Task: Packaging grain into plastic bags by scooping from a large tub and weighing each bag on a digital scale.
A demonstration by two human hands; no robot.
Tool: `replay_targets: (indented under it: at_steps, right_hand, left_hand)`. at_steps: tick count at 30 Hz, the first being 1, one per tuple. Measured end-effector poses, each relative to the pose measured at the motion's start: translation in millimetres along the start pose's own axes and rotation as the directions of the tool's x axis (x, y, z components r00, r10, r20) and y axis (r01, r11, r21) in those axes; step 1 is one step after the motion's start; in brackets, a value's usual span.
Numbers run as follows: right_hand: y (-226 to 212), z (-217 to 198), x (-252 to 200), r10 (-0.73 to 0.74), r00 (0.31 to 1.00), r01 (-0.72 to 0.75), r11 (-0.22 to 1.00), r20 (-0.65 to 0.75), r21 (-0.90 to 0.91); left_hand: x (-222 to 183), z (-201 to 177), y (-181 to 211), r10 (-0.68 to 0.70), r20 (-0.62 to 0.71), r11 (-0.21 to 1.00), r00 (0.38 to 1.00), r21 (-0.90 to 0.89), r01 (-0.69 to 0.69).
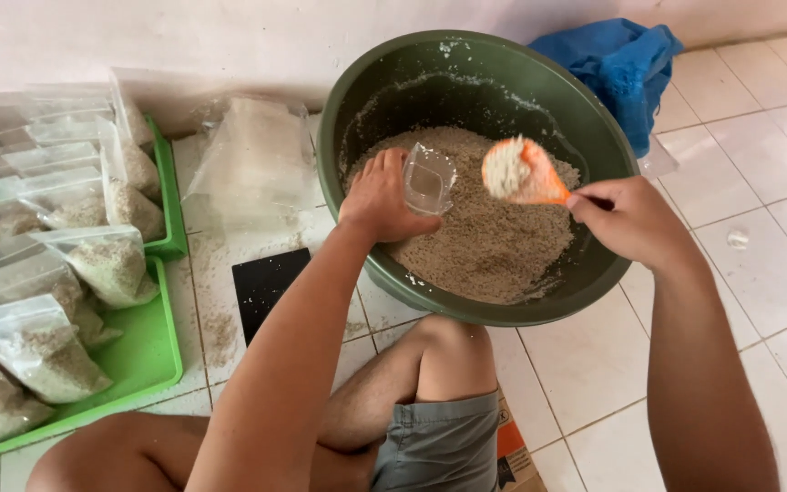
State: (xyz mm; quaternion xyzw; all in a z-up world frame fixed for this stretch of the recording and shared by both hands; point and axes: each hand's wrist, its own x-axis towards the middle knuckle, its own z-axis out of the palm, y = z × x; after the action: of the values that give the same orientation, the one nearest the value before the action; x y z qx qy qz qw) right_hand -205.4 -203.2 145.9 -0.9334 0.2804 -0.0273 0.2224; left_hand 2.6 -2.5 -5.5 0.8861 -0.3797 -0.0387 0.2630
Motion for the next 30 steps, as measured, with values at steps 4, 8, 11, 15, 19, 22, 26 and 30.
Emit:
replay_targets:
  at_steps: [4, 8, 11, 15, 19, 22, 26, 30]
  right_hand:
    - [-32.0, 9.7, -8.7, -0.128, 0.989, 0.128, 0.992, -0.074, -0.006]
    - [-43.9, 36.3, -6.2, -0.300, 0.937, 0.278, 0.951, -0.179, -0.138]
    - [-46.0, 56.4, -1.5, -0.472, 0.850, 0.401, 0.869, -0.236, -0.291]
    - [-57.5, 69.2, -13.4, -0.477, 0.840, 0.296, 0.802, -0.258, -0.519]
    - [-63.8, 70.5, -19.2, -0.649, 0.683, 0.260, 0.644, -0.335, -0.719]
    - [-56.0, 62.5, -11.8, -0.557, 0.788, 0.313, 0.731, -0.264, -0.607]
    - [-41.6, 43.0, 5.9, -0.491, 0.802, 0.251, 0.794, -0.341, -0.554]
    - [-10.5, 74.7, 64.0, -0.197, 0.945, 0.090, 0.924, -0.261, -0.372]
  left_hand:
    - [-0.6, 0.9, -0.9, 0.002, -0.028, 1.000, 1.000, -0.010, -0.003]
    - [-0.8, -0.9, -1.6, -0.062, 0.020, 0.990, 0.998, -0.129, 0.064]
    - [-1.5, -2.1, -1.6, -0.066, 0.018, 0.989, 0.998, -0.134, 0.068]
    - [0.1, 2.5, -3.7, -0.071, 0.024, 0.988, 0.997, -0.135, 0.074]
    - [-1.9, -0.7, -2.6, -0.058, -0.002, 0.987, 0.998, -0.149, 0.057]
    - [-3.3, -2.7, -1.6, -0.051, 0.019, 0.988, 0.999, -0.146, 0.053]
    - [-7.8, -8.4, 0.7, -0.039, 0.020, 0.986, 0.999, -0.164, 0.042]
    - [-10.6, -13.2, 3.9, -0.034, 0.046, 0.987, 0.998, -0.158, 0.041]
